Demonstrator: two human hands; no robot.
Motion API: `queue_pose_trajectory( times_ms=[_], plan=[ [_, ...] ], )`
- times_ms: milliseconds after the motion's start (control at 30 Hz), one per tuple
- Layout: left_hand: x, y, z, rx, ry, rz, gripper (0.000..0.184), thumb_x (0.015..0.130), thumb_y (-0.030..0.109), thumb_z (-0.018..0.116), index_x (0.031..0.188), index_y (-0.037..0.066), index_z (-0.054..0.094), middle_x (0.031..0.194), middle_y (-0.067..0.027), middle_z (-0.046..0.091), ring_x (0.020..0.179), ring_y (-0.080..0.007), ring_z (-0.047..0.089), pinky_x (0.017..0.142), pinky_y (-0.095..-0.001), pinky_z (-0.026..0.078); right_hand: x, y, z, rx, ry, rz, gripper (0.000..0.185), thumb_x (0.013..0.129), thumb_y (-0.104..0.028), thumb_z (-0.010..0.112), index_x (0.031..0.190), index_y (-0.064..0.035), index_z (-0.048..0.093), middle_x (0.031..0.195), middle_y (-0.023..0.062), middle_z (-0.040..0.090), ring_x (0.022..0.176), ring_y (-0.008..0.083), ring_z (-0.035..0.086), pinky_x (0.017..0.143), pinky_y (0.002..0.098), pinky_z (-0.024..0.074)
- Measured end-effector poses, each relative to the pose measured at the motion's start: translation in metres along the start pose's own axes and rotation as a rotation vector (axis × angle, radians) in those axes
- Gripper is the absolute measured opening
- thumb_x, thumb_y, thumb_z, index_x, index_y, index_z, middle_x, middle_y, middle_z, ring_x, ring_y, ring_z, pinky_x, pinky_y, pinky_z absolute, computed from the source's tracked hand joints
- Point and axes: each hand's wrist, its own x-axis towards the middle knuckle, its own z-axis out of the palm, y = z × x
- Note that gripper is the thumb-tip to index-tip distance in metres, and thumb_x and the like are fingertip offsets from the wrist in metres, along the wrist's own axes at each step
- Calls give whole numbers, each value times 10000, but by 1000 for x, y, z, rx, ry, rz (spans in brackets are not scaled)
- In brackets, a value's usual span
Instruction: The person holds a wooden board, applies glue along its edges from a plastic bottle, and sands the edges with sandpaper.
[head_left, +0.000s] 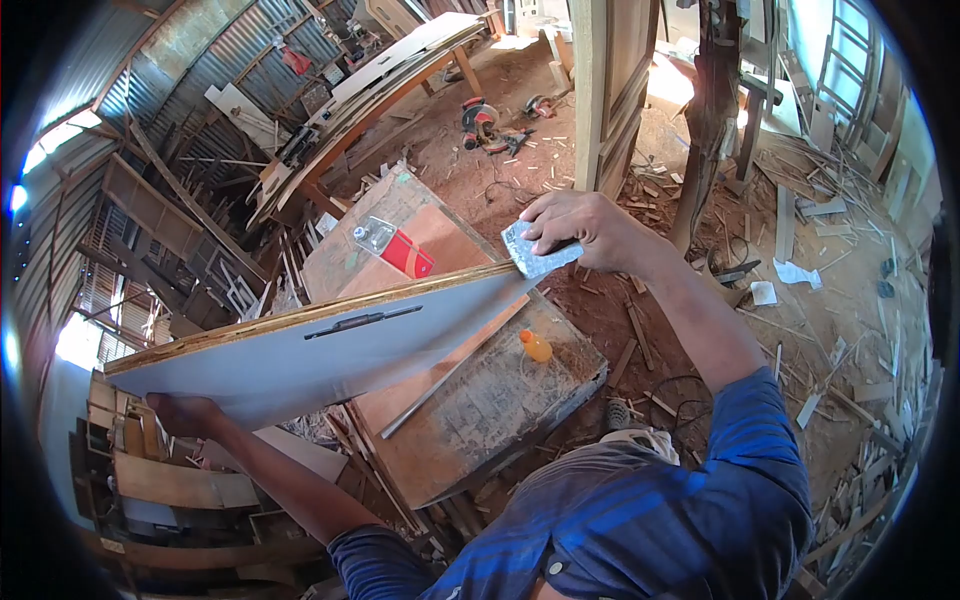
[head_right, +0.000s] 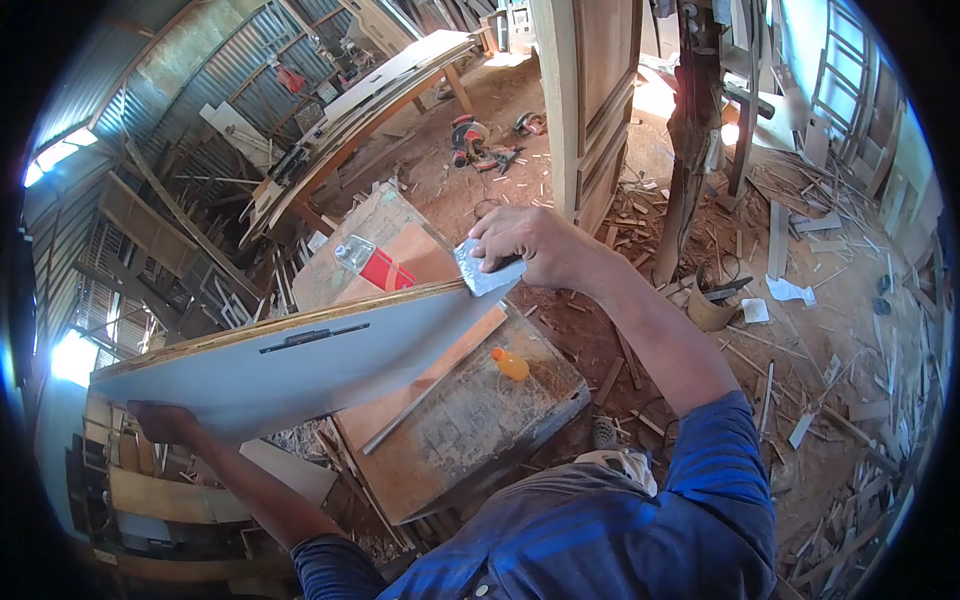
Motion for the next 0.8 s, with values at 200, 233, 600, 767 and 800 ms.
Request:
queue_pose_trajectory(
  times_ms=[200,233,600,767,800],
  plan=[
    [0,-2,1,-70,-32,-81,959,1021,762,233,980,-58,730,936,-234,741,883,-363,701,804,-510,529,-27,8,8,287,190,162,318,676,158,738,924,-35,788,1086,130,783,1213,286,684,1068,396,533],
    [2,-7,1,-41,-34,-75,934,1028,743,241,994,-52,729,951,-229,742,891,-361,699,807,-505,529,-31,5,12,419,242,207,328,688,170,735,934,-39,793,1097,131,782,1217,277,683,1073,393,531],
    [2,-14,2,-111,13,-22,818,1063,649,289,1053,-51,711,1008,-213,734,899,-344,670,812,-463,525,-71,50,59,393,395,294,373,741,212,694,986,-52,792,1113,107,786,1249,285,672,1092,395,524],
    [0,1,-2,98,-38,-15,627,1091,492,305,1102,-29,654,1056,-249,735,956,-439,699,819,-535,558,-63,49,34,118,406,318,419,703,226,656,972,-67,789,1109,102,787,1238,278,680,1091,380,528],
    [1,-1,-2,130,-48,-7,568,1097,451,319,1121,-15,643,1064,-251,738,965,-458,706,821,-547,567,-56,40,26,104,413,309,429,696,231,645,969,-67,788,1107,100,787,1234,277,682,1091,377,530]
  ],
)
